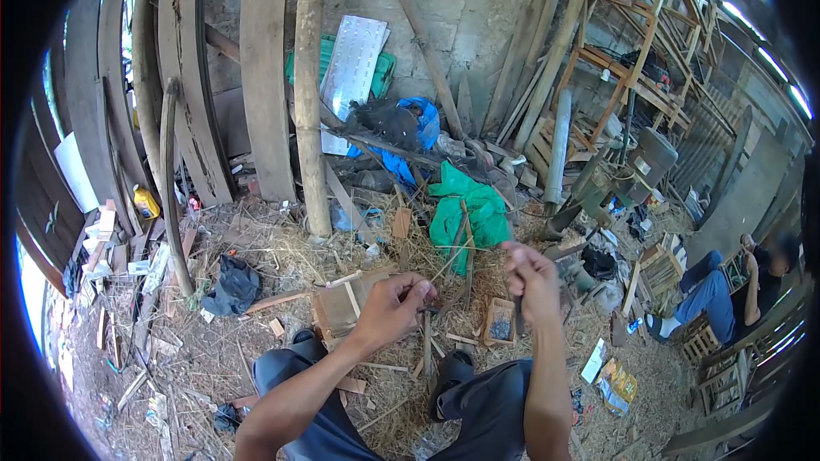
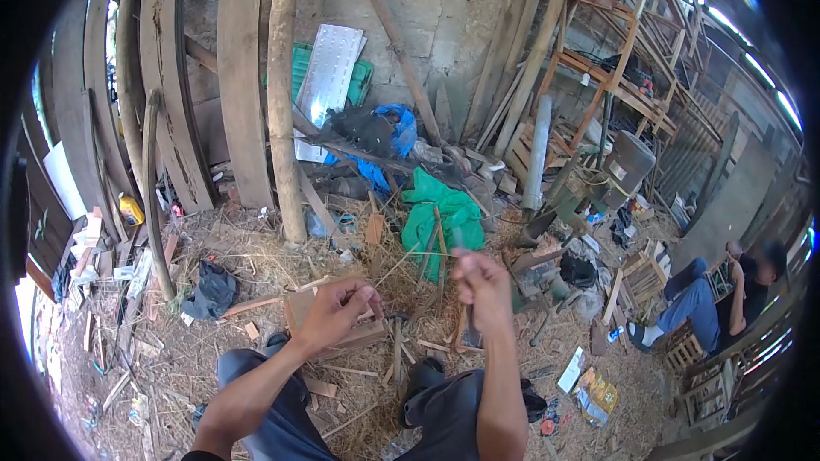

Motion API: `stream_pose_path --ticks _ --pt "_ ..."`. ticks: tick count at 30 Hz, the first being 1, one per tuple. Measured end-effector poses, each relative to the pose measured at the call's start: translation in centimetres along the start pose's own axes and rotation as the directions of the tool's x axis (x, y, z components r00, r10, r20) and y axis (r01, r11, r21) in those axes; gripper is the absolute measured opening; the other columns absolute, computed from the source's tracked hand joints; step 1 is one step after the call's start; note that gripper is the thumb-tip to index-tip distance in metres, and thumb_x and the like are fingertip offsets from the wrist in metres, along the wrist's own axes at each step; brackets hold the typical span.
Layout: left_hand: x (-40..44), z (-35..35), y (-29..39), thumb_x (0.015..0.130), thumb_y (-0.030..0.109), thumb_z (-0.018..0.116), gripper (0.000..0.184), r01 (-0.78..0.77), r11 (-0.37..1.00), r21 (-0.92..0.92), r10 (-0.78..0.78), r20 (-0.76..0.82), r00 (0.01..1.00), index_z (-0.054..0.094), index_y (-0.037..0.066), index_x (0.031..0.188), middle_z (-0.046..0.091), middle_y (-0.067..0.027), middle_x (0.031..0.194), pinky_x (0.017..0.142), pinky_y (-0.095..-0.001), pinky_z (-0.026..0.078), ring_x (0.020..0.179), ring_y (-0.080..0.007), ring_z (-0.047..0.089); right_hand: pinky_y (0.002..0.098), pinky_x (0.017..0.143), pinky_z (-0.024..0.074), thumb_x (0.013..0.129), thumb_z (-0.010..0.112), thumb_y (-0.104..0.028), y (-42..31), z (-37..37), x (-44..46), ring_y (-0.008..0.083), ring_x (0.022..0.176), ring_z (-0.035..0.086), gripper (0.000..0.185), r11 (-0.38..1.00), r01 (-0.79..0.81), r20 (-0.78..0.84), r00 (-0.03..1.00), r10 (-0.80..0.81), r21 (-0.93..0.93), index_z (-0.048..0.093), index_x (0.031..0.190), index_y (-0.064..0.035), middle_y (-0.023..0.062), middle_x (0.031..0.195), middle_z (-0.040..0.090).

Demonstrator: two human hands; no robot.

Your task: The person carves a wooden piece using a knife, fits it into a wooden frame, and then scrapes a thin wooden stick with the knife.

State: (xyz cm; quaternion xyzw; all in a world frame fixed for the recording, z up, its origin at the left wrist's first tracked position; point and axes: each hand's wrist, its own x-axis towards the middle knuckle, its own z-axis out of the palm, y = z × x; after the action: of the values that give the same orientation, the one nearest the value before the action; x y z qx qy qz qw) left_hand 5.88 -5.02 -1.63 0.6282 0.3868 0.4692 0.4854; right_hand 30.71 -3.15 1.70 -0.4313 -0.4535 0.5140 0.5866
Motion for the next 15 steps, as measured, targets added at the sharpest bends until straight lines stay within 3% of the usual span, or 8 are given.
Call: stream_pose_path --ticks 3,4,6,15 --pt "0.1 0.2 0.9 0.094 0.016 0.052 0.021 0.083 0.994 -0.069 -0.083 -0.001 0.997 0.062 -0.001 0.09 0.052 0.0005 0.063 0.052 -0.0237 0.034 0.058 -0.0042 0.042 0.0186 0.044 0.0284 0.094 0.056 -0.014 -0.3 4.5 -1.9 0.0041 0.051 0.039 0.026 0.988 -0.155 0.224 0.962 0.155 -0.016 0.06 0.113 0.0018 0.0003 0.073 0.055" --pt "0.3 0.5 0.4 0.094 0.016 0.053 0.02 0.009 1.0 -0.021 -0.01 -0.026 1.0 0.062 -0.001 0.089 0.05 0.0007 0.062 0.051 -0.024 0.033 0.057 -0.0043 0.041 0.0186 0.044 0.0284 0.094 0.056 -0.014 0.1 5.4 -2.0 0.0041 0.051 0.039 0.026 0.988 -0.156 0.22 0.963 0.156 -0.014 0.06 0.113 0.0018 0.0003 0.073 0.055" --pt "0.2 0.8 0.3 0.094 0.016 0.053 0.02 -0.056 0.998 0.027 0.057 -0.044 0.997 0.062 -0.001 0.089 0.049 0.0009 0.061 0.051 -0.0243 0.032 0.057 -0.0045 0.039 0.0186 0.045 0.0292 0.094 0.055 -0.012 0.8 6.5 -2.3 0.0043 0.053 0.04 0.023 0.992 -0.119 0.378 0.918 0.121 -0.028 0.061 0.111 0.0021 0.0011 0.074 0.056" --pt "-0.1 1.6 1.1 0.092 0.013 0.056 0.015 -0.115 0.982 0.147 0.129 -0.087 0.988 0.06 -0.001 0.091 0.051 -0.0059 0.058 0.048 -0.029 0.034 0.051 -0.0084 0.041 0.0182 0.047 0.0319 0.092 0.058 -0.01 1.9 5.4 -1.6 0.0043 0.054 0.043 0.016 0.995 -0.095 0.308 0.946 0.101 -0.035 0.064 0.1 0.0023 0.0023 0.075 0.06"
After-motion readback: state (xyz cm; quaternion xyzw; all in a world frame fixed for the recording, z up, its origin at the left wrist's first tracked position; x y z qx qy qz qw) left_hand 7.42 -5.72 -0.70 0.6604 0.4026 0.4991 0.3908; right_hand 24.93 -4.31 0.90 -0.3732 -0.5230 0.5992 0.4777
